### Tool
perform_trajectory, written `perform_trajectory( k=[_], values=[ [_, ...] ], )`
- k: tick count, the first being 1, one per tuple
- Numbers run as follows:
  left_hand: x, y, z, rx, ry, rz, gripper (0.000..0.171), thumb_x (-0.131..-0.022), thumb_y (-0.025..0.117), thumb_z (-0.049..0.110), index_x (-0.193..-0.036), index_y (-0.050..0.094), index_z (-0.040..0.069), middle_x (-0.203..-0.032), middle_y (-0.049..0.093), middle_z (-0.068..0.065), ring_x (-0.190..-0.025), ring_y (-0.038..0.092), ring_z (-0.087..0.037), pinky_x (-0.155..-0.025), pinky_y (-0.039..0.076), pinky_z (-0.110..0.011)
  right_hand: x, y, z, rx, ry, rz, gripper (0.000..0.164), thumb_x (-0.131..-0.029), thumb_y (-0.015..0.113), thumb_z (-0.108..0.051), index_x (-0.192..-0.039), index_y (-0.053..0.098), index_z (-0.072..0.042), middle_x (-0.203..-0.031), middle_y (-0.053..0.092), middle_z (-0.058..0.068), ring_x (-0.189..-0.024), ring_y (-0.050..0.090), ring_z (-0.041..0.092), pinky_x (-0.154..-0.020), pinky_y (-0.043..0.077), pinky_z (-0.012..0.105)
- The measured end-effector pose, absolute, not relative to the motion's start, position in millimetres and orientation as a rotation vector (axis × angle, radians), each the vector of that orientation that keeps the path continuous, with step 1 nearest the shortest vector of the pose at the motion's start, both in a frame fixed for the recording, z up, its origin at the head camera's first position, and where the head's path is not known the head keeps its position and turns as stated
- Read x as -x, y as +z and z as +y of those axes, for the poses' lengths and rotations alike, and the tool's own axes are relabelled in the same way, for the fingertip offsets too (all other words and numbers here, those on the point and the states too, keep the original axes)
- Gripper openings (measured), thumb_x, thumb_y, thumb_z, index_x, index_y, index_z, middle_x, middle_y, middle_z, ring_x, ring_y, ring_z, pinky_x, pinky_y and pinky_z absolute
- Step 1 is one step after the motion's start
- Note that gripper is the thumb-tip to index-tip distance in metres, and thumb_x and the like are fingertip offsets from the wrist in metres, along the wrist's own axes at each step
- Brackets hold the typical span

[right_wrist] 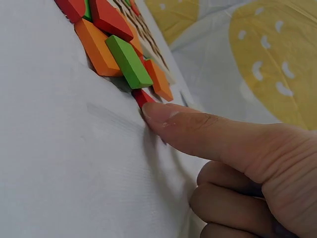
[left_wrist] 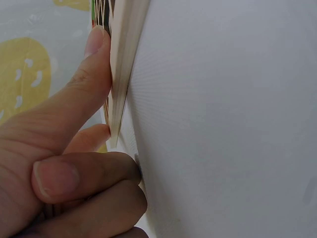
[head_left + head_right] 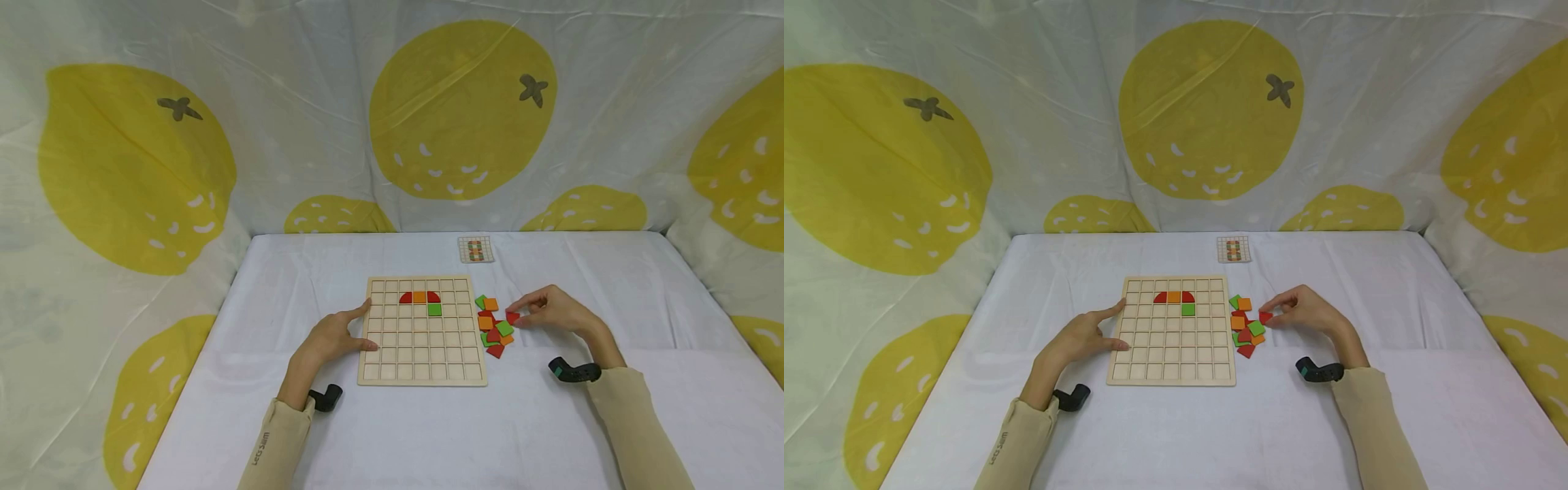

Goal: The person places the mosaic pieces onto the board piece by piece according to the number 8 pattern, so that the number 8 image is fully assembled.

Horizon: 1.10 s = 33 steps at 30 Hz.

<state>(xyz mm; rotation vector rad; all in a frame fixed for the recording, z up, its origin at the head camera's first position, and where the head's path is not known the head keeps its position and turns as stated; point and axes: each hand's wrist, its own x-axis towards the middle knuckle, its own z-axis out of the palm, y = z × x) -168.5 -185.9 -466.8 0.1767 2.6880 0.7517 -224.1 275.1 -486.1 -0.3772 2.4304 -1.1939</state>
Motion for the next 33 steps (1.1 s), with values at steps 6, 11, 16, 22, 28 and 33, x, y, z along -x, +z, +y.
perform_trajectory(
  k=[6,11,16,22,28,33],
  values=[
    [167.5,-467.4,-185.7,-0.172,0.767,2.695,0.099,-0.080,0.088,0.046,-0.162,0.035,0.029,-0.120,0.073,-0.022,-0.092,0.061,-0.020,-0.098,0.050,-0.050,224.7,-486.5,269.6,0.355,-1.172,2.525,0.030,-0.086,0.085,-0.019,-0.113,0.081,-0.010,-0.062,0.034,-0.005,-0.062,0.034,0.011,-0.058,0.027,0.028],
    [167.3,-467.1,-185.4,-0.167,0.772,2.692,0.099,-0.080,0.088,0.046,-0.162,0.035,0.029,-0.123,0.072,-0.023,-0.093,0.061,-0.021,-0.098,0.050,-0.050,223.6,-482.5,267.6,0.338,-1.174,2.532,0.035,-0.084,0.087,-0.020,-0.116,0.080,-0.008,-0.064,0.032,-0.003,-0.063,0.034,0.012,-0.060,0.028,0.030],
    [168.4,-466.6,-185.4,-0.163,0.759,2.687,0.100,-0.079,0.087,0.047,-0.162,0.034,0.031,-0.103,0.074,-0.018,-0.087,0.058,-0.020,-0.095,0.049,-0.047,224.0,-484.3,264.7,0.379,-1.185,2.497,0.036,-0.084,0.087,-0.016,-0.116,0.078,-0.003,-0.063,0.029,-0.004,-0.060,0.030,0.010,-0.060,0.026,0.030],
    [168.5,-466.3,-185.1,-0.162,0.754,2.686,0.100,-0.079,0.087,0.048,-0.162,0.034,0.031,-0.096,0.073,-0.016,-0.081,0.057,-0.019,-0.094,0.049,-0.046,225.4,-489.2,263.6,0.345,-1.191,2.540,0.028,-0.085,0.086,-0.018,-0.110,0.080,-0.005,-0.062,0.031,-0.004,-0.060,0.032,0.010,-0.059,0.027,0.029],
    [168.6,-464.4,-184.6,-0.166,0.737,2.689,0.100,-0.079,0.087,0.048,-0.162,0.034,0.031,-0.088,0.072,-0.014,-0.080,0.056,-0.020,-0.094,0.049,-0.046,225.4,-489.8,262.8,0.256,-1.169,2.595,0.030,-0.088,0.084,-0.022,-0.112,0.079,-0.004,-0.064,0.033,-0.003,-0.064,0.035,0.013,-0.060,0.029,0.030],
    [168.8,-464.1,-184.4,-0.163,0.724,2.686,0.101,-0.079,0.087,0.049,-0.162,0.033,0.032,-0.080,0.069,-0.010,-0.080,0.056,-0.019,-0.092,0.049,-0.045,225.5,-488.0,262.4,0.236,-1.163,2.595,0.034,-0.088,0.084,-0.025,-0.114,0.078,-0.003,-0.064,0.033,-0.003,-0.065,0.035,0.013,-0.061,0.030,0.030]
  ],
)
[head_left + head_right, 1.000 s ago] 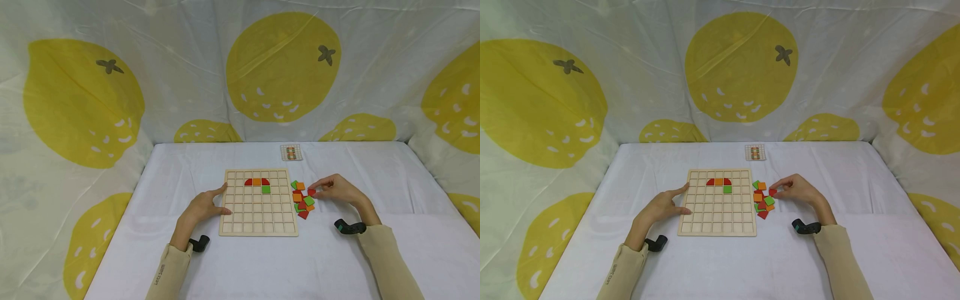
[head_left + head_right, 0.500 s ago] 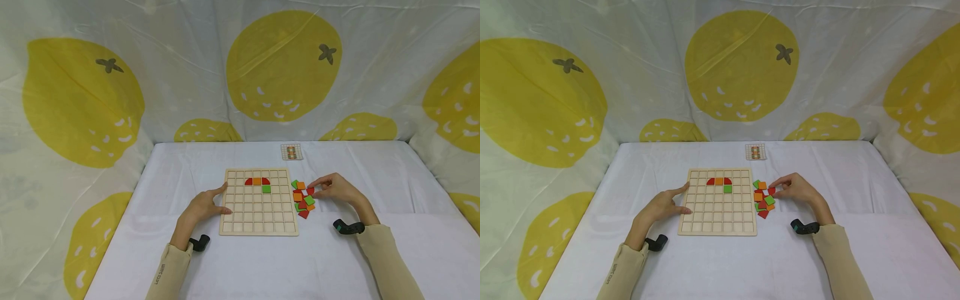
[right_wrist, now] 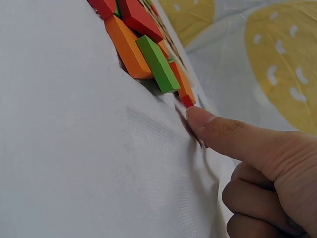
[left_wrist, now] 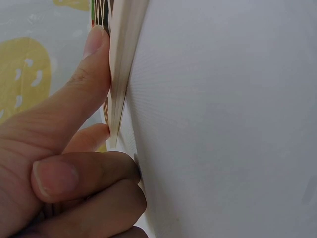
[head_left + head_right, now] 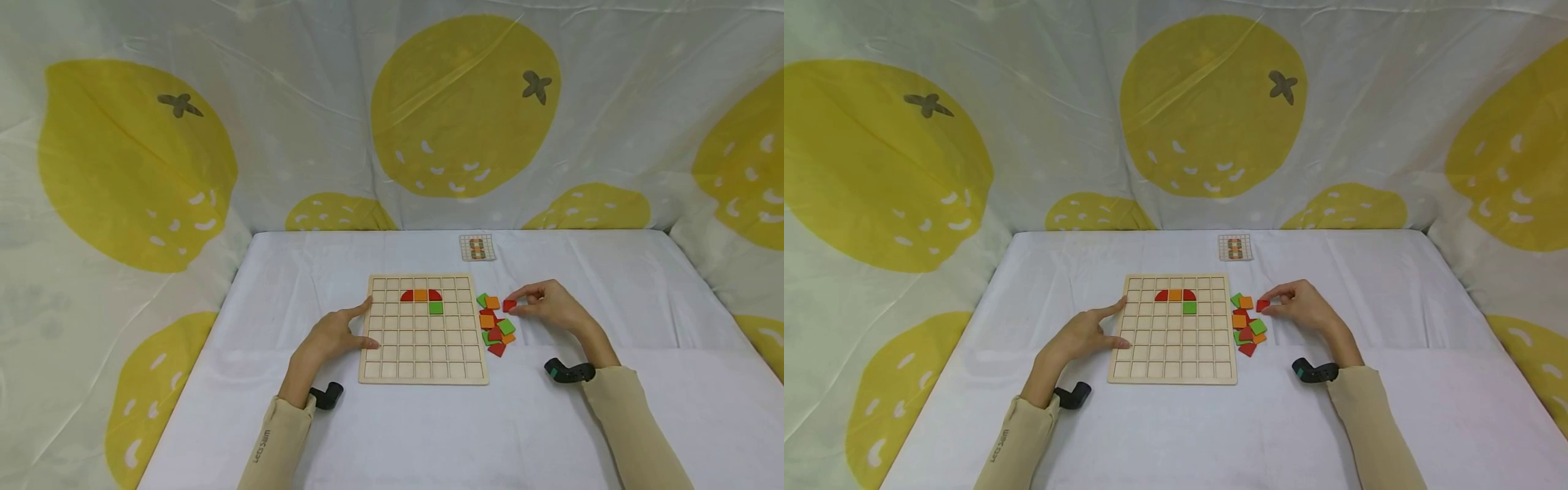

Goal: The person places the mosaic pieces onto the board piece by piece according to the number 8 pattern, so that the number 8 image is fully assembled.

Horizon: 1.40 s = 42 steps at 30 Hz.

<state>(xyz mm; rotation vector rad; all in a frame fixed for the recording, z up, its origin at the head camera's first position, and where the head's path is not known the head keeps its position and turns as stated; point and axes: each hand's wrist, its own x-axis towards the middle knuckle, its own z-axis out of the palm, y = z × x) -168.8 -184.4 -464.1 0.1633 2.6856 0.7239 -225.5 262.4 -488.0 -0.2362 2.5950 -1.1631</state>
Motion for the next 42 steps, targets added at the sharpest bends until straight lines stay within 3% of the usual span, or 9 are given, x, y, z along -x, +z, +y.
perform_trajectory(
  k=[7,15,21,26,33,42],
  values=[
    [168.7,-464.7,-185.0,-0.145,0.740,2.683,0.100,-0.079,0.087,0.048,-0.162,0.033,0.032,-0.089,0.071,-0.013,-0.083,0.056,-0.020,-0.092,0.049,-0.046,226.1,-483.7,251.0,0.298,-1.212,2.605,0.032,-0.088,0.084,-0.030,-0.111,0.080,-0.008,-0.063,0.031,-0.005,-0.063,0.034,0.012,-0.066,0.034,0.029],
    [169.4,-465.8,-185.3,-0.155,0.741,2.680,0.101,-0.078,0.086,0.050,-0.162,0.033,0.032,-0.088,0.071,-0.014,-0.080,0.055,-0.020,-0.090,0.048,-0.043,223.0,-484.4,208.2,0.423,-1.253,2.519,0.030,-0.083,0.089,-0.027,-0.106,0.081,-0.009,-0.060,0.031,-0.006,-0.059,0.033,0.010,-0.058,0.028,0.026],
    [169.1,-464.6,-185.0,-0.142,0.740,2.680,0.100,-0.079,0.087,0.049,-0.162,0.033,0.032,-0.099,0.073,-0.017,-0.085,0.057,-0.020,-0.095,0.049,-0.046,215.3,-485.9,169.7,0.549,-1.293,2.471,0.022,-0.083,0.089,-0.026,-0.101,0.082,-0.016,-0.059,0.029,-0.006,-0.058,0.029,0.010,-0.058,0.029,0.025],
    [168.9,-464.2,-184.9,-0.143,0.737,2.682,0.100,-0.079,0.087,0.048,-0.162,0.033,0.032,-0.109,0.074,-0.020,-0.089,0.059,-0.020,-0.099,0.049,-0.049,211.1,-488.9,147.8,0.589,-1.311,2.487,0.022,-0.085,0.087,-0.024,-0.104,0.081,-0.014,-0.059,0.030,-0.006,-0.060,0.029,0.010,-0.060,0.031,0.025],
    [169.5,-465.4,-185.9,-0.154,0.732,2.677,0.101,-0.079,0.086,0.049,-0.162,0.033,0.032,-0.088,0.071,-0.012,-0.081,0.057,-0.019,-0.091,0.050,-0.045,206.6,-489.9,137.1,0.567,-1.299,2.518,0.021,-0.086,0.086,-0.024,-0.104,0.081,-0.014,-0.060,0.030,-0.006,-0.058,0.025,0.010,-0.060,0.031,0.025],
    [169.0,-465.4,-185.7,-0.164,0.729,2.675,0.101,-0.079,0.086,0.049,-0.163,0.031,0.032,-0.074,0.064,-0.007,-0.075,0.055,-0.019,-0.087,0.048,-0.043,206.7,-493.1,138.6,0.606,-1.319,2.480,0.021,-0.089,0.084,-0.024,-0.108,0.081,-0.015,-0.058,0.028,-0.006,-0.056,0.023,0.009,-0.058,0.029,0.024]
  ],
)
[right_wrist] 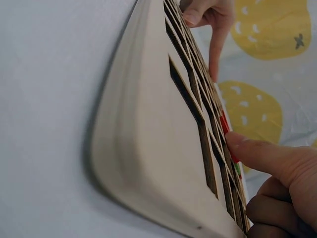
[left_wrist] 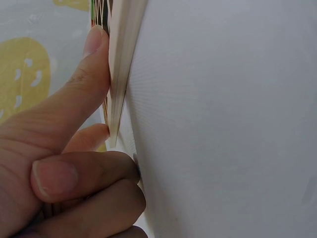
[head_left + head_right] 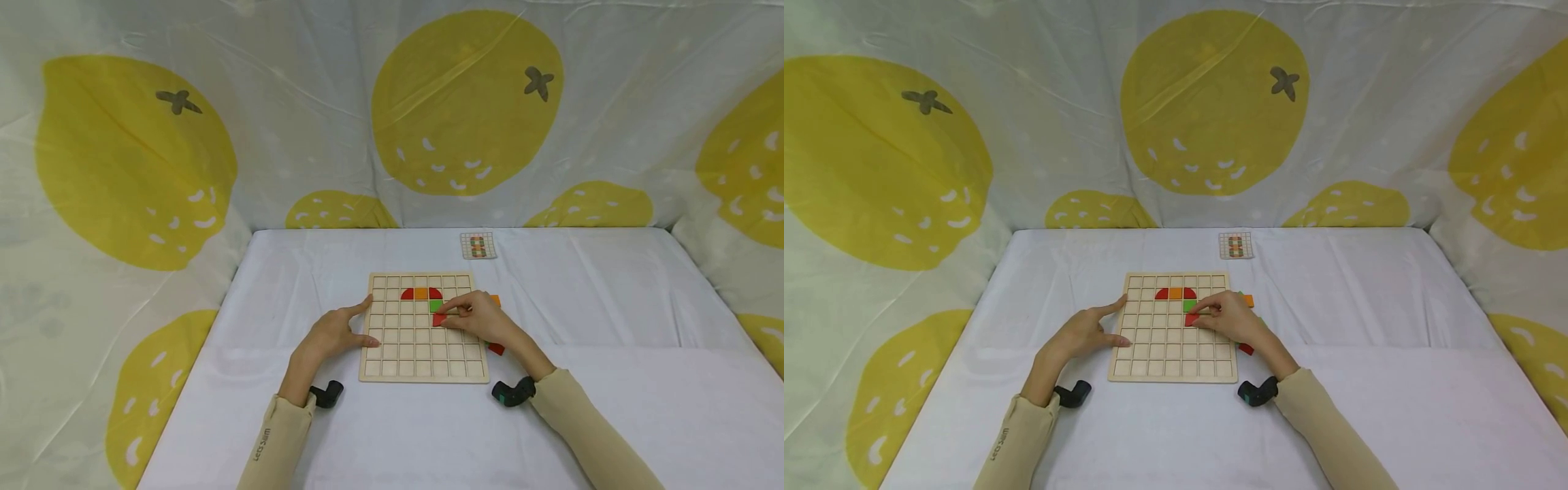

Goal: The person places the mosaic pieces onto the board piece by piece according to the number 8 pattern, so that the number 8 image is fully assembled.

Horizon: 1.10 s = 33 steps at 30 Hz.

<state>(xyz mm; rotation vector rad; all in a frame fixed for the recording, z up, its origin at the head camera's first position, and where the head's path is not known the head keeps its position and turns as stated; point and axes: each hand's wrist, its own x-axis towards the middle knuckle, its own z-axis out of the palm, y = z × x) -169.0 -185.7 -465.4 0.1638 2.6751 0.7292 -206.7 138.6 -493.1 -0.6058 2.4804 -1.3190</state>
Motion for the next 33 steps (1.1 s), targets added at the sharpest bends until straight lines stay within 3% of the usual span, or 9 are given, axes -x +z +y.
perform_trajectory(
  k=[12,17,27,33],
  values=[
    [168.7,-464.8,-185.3,-0.173,0.737,2.683,0.101,-0.079,0.086,0.049,-0.162,0.033,0.031,-0.085,0.069,-0.010,-0.078,0.057,-0.018,-0.089,0.050,-0.044,205.3,-494.3,137.3,0.609,-1.295,2.496,0.020,-0.090,0.082,-0.025,-0.109,0.082,-0.018,-0.054,0.026,-0.007,-0.052,0.020,0.009,-0.054,0.023,0.022],
    [168.7,-464.5,-184.7,-0.171,0.734,2.688,0.101,-0.079,0.087,0.049,-0.162,0.033,0.031,-0.096,0.073,-0.015,-0.081,0.058,-0.018,-0.091,0.050,-0.045,204.4,-494.6,135.6,0.631,-1.291,2.510,0.022,-0.091,0.081,-0.024,-0.112,0.082,-0.016,-0.054,0.029,-0.007,-0.052,0.022,0.009,-0.053,0.024,0.022],
    [168.5,-463.4,-185.0,-0.157,0.738,2.686,0.100,-0.080,0.087,0.048,-0.162,0.033,0.031,-0.101,0.074,-0.019,-0.081,0.057,-0.019,-0.089,0.050,-0.044,203.7,-495.4,131.8,0.658,-1.305,2.509,0.024,-0.092,0.080,-0.024,-0.113,0.081,-0.013,-0.054,0.028,-0.008,-0.051,0.023,0.007,-0.052,0.024,0.021],
    [168.2,-464.8,-185.0,-0.150,0.755,2.680,0.099,-0.080,0.087,0.046,-0.162,0.033,0.031,-0.117,0.072,-0.023,-0.086,0.058,-0.020,-0.093,0.050,-0.047,207.2,-486.0,144.6,0.577,-1.329,2.517,0.021,-0.093,0.079,-0.026,-0.112,0.082,-0.017,-0.056,0.032,-0.005,-0.052,0.029,0.010,-0.052,0.028,0.022]
  ],
)
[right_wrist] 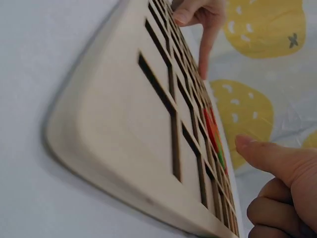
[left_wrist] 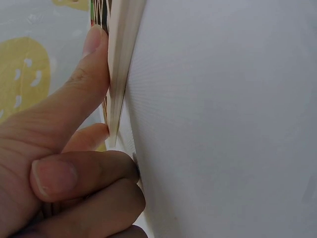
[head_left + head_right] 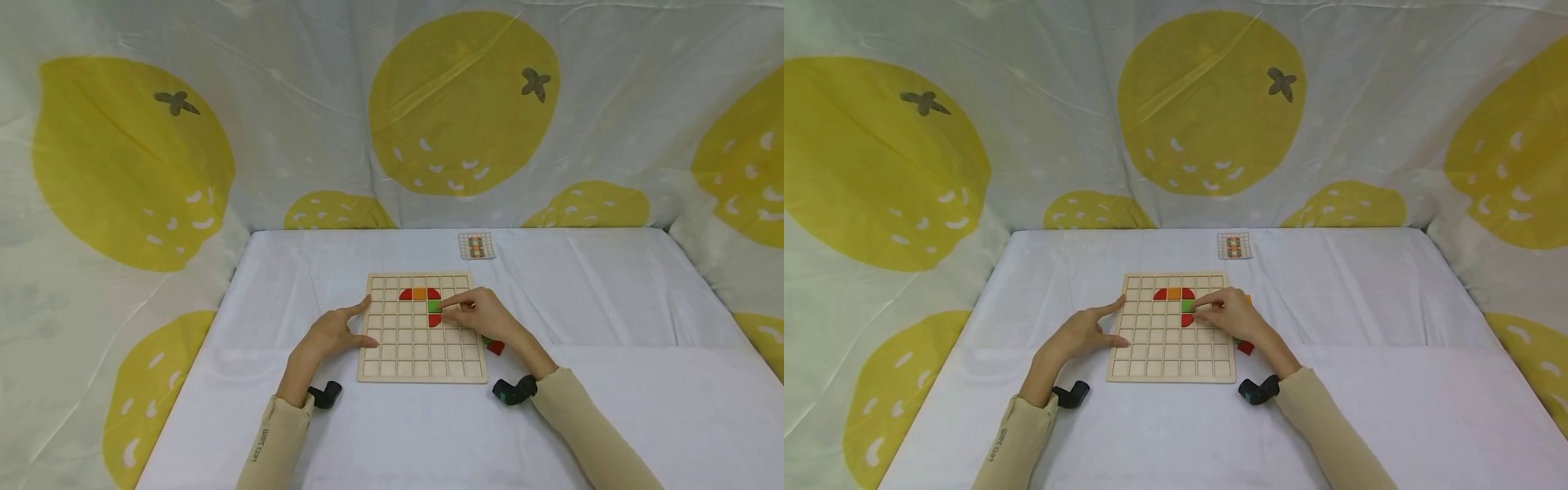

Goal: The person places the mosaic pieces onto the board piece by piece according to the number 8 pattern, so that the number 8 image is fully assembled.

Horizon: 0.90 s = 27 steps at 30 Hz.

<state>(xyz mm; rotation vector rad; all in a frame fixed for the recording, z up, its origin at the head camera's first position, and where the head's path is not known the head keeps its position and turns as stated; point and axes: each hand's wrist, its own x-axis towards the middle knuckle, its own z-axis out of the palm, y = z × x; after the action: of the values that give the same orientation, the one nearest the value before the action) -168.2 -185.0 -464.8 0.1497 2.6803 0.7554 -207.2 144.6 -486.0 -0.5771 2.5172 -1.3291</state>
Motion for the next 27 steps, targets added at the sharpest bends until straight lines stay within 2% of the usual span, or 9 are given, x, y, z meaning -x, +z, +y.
perform_trajectory(
  k=[6,10,18,22,27],
  values=[
    [167.3,-465.8,-186.2,-0.140,0.763,2.679,0.099,-0.081,0.087,0.046,-0.162,0.033,0.032,-0.137,0.065,-0.024,-0.098,0.061,-0.022,-0.102,0.048,-0.051,217.6,-480.6,172.7,0.499,-1.308,2.593,0.027,-0.093,0.079,-0.028,-0.116,0.081,-0.014,-0.059,0.032,-0.004,-0.052,0.030,0.010,-0.052,0.030,0.024],
    [167.0,-465.7,-186.7,-0.129,0.769,2.673,0.099,-0.081,0.087,0.046,-0.162,0.033,0.033,-0.136,0.066,-0.024,-0.099,0.062,-0.023,-0.102,0.048,-0.052,222.7,-477.2,191.6,0.454,-1.288,2.614,0.029,-0.093,0.079,-0.027,-0.118,0.079,-0.012,-0.061,0.035,-0.003,-0.054,0.034,0.011,-0.055,0.033,0.024],
    [166.6,-465.1,-186.2,-0.120,0.767,2.669,0.098,-0.081,0.087,0.046,-0.162,0.033,0.033,-0.128,0.069,-0.023,-0.093,0.060,-0.022,-0.099,0.049,-0.051,231.6,-478.7,224.1,0.403,-1.220,2.617,0.031,-0.091,0.081,-0.027,-0.118,0.079,-0.012,-0.063,0.032,-0.004,-0.060,0.033,0.012,-0.060,0.032,0.026],
    [166.7,-465.0,-185.7,-0.126,0.774,2.673,0.098,-0.081,0.087,0.046,-0.162,0.033,0.032,-0.138,0.065,-0.024,-0.103,0.062,-0.024,-0.103,0.048,-0.053,232.5,-480.7,232.9,0.405,-1.216,2.593,0.030,-0.089,0.083,-0.025,-0.115,0.080,-0.012,-0.062,0.031,-0.004,-0.059,0.031,0.010,-0.061,0.033,0.026],
    [167.0,-465.5,-185.6,-0.145,0.774,2.682,0.099,-0.080,0.088,0.046,-0.162,0.034,0.032,-0.134,0.067,-0.024,-0.102,0.063,-0.024,-0.104,0.048,-0.052,231.1,-481.7,235.9,0.377,-1.236,2.544,0.034,-0.087,0.085,-0.025,-0.117,0.080,-0.010,-0.063,0.031,-0.004,-0.061,0.031,0.011,-0.061,0.030,0.028]
  ],
)
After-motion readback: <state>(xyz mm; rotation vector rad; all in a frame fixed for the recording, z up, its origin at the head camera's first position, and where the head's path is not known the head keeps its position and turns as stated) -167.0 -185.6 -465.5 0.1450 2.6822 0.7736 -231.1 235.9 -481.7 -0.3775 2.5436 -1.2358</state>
